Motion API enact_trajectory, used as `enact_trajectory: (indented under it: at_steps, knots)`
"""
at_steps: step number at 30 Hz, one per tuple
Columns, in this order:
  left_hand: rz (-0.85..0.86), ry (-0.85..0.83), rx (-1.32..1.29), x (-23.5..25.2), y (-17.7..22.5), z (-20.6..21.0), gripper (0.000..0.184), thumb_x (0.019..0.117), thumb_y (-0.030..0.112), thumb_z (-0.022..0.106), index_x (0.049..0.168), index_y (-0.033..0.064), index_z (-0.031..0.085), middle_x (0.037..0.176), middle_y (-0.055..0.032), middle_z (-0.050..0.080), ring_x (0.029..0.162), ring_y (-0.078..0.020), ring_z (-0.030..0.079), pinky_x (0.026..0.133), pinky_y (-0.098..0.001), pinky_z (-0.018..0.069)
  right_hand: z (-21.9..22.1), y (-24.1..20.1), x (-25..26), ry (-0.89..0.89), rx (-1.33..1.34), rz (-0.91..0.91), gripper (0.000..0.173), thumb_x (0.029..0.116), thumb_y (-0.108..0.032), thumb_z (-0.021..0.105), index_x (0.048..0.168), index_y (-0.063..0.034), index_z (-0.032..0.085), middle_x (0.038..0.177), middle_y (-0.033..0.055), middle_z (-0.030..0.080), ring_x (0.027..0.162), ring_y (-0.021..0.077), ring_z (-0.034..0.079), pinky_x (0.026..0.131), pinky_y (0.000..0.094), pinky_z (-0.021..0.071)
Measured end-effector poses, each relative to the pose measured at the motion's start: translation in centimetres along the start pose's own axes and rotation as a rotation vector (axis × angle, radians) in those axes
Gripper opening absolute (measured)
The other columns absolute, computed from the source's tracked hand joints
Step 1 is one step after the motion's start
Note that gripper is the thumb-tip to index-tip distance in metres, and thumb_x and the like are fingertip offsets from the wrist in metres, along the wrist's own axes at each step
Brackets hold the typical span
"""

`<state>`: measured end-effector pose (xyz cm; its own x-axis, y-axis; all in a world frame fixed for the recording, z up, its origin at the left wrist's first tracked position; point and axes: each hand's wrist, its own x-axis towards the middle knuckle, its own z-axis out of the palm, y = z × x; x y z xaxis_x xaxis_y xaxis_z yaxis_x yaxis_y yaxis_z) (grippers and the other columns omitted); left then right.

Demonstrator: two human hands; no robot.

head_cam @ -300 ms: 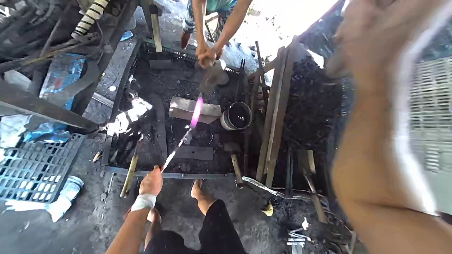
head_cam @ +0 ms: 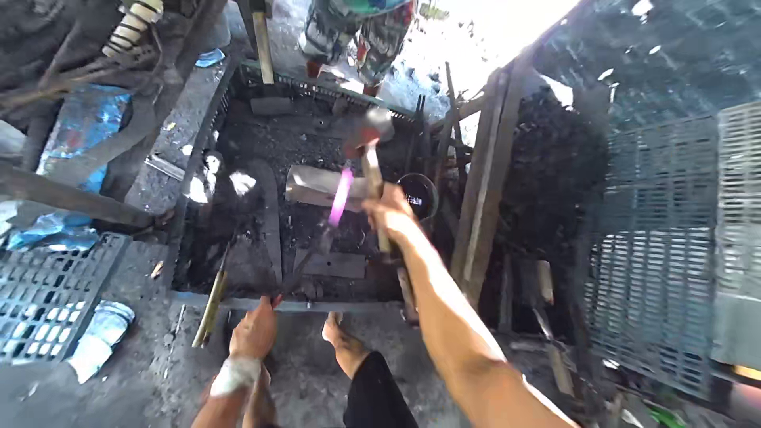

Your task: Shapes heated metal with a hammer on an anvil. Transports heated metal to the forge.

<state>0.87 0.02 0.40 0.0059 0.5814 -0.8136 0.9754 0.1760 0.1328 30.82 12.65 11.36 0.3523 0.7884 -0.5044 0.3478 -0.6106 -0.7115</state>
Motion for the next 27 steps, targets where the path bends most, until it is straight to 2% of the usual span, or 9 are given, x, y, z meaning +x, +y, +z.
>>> enact_trajectory:
  at_steps: [3, 9, 11, 13, 15, 17, 19, 22, 27]
  knots:
    - [0.042, 0.021, -0.005, -0.8, -0.2, 0.4, 0.044, 0.1035, 0.022, 0.051, 0.145, 0.007, 0.048, 0.122, -0.0262, 0.068, 0.11, -0.046, 0.069, 0.088, -0.0636, 0.0572, -8.8, -8.4, -8.1, 0.042, -0.042, -0.17, 0.04, 0.0919, -0.022, 0.07, 0.127, -0.0086, 0.057, 0.078, 0.0106, 0.065, 0.055, 0.021, 0.062, 0.052, 0.0391, 0.0563]
    - [0.038, 0.017, 0.001, 0.0, -0.7, 1.6, 0.043, 0.1034, 0.022, 0.051, 0.143, 0.0055, 0.05, 0.125, -0.0241, 0.067, 0.113, -0.042, 0.069, 0.09, -0.0602, 0.0579, -21.0, -20.1, -17.0, 0.518, -0.462, -0.654, 0.047, 0.091, -0.034, 0.072, 0.123, -0.0029, 0.057, 0.093, 0.0077, 0.066, 0.066, 0.0159, 0.067, 0.061, 0.04, 0.0621]
    - [0.019, 0.002, 0.0, -0.1, -0.6, 1.7, 0.043, 0.1031, 0.023, 0.053, 0.143, 0.0066, 0.051, 0.124, -0.0235, 0.068, 0.111, -0.0411, 0.07, 0.09, -0.0599, 0.0582, -20.6, -20.6, -14.7, 0.724, -0.445, -0.82, 0.051, 0.0899, -0.031, 0.069, 0.127, 0.0019, 0.054, 0.099, 0.0093, 0.065, 0.073, 0.014, 0.067, 0.067, 0.0366, 0.0614]
    - [-0.011, -0.034, -0.01, 0.0, -0.4, 2.3, 0.046, 0.103, 0.026, 0.055, 0.145, 0.0092, 0.049, 0.122, -0.0246, 0.069, 0.109, -0.0427, 0.071, 0.088, -0.0617, 0.0581, -15.5, -17.1, -10.9, 0.86, -0.367, -0.882, 0.056, 0.0921, -0.022, 0.067, 0.134, 0.0099, 0.047, 0.108, 0.017, 0.065, 0.084, 0.0169, 0.069, 0.075, 0.0355, 0.0611]
    - [-0.044, -0.058, -0.015, 0.6, -0.1, 3.1, 0.047, 0.1043, 0.028, 0.053, 0.148, 0.0116, 0.048, 0.119, -0.0249, 0.07, 0.107, -0.0444, 0.071, 0.087, -0.0631, 0.0575, -6.8, -8.8, -6.8, 0.796, -0.341, -0.615, 0.063, 0.0983, -0.025, 0.067, 0.145, 0.0068, 0.04, 0.114, 0.0184, 0.066, 0.094, 0.021, 0.069, 0.083, 0.0394, 0.0596]
    - [-0.058, -0.042, -0.028, 1.0, -0.1, 3.6, 0.042, 0.1072, 0.033, 0.048, 0.144, 0.0132, 0.051, 0.114, -0.0238, 0.072, 0.104, -0.0442, 0.072, 0.086, -0.0629, 0.0574, 1.9, 0.6, -0.9, 0.519, -0.267, -0.215, 0.056, 0.0945, -0.023, 0.068, 0.14, 0.0007, 0.046, 0.104, 0.0192, 0.069, 0.089, 0.0302, 0.07, 0.078, 0.052, 0.0593]
    - [-0.061, -0.036, -0.04, 0.0, 0.0, 3.3, 0.041, 0.1103, 0.04, 0.042, 0.139, 0.0136, 0.054, 0.112, -0.0229, 0.072, 0.104, -0.0439, 0.072, 0.085, -0.0622, 0.0577, 5.6, 5.7, 3.8, 0.154, -0.172, 0.138, 0.047, 0.0927, -0.018, 0.068, 0.135, -0.0053, 0.051, 0.094, 0.0138, 0.067, 0.075, 0.0237, 0.069, 0.067, 0.0431, 0.0589]
    - [-0.037, -0.021, -0.047, -1.7, -0.1, 1.6, 0.038, 0.1088, 0.032, 0.043, 0.139, 0.0113, 0.053, 0.117, -0.0241, 0.071, 0.107, -0.0439, 0.071, 0.087, -0.0628, 0.0573, 0.3, 1.1, 2.1, -0.072, 0.109, 0.176, 0.039, 0.092, -0.013, 0.067, 0.128, -0.0047, 0.053, 0.076, 0.0098, 0.062, 0.057, 0.0185, 0.063, 0.052, 0.0337, 0.056]
    - [0.039, 0.003, -0.031, -1.6, -1.4, 1.7, 0.043, 0.1037, 0.022, 0.051, 0.143, 0.0054, 0.049, 0.125, -0.0257, 0.067, 0.113, -0.0438, 0.069, 0.091, -0.0625, 0.0566, -11.9, -8.9, -13.4, 0.068, -0.057, -0.179, 0.038, 0.0924, -0.019, 0.072, 0.126, -0.0071, 0.058, 0.081, 0.0102, 0.066, 0.057, 0.0209, 0.064, 0.053, 0.038, 0.0582]
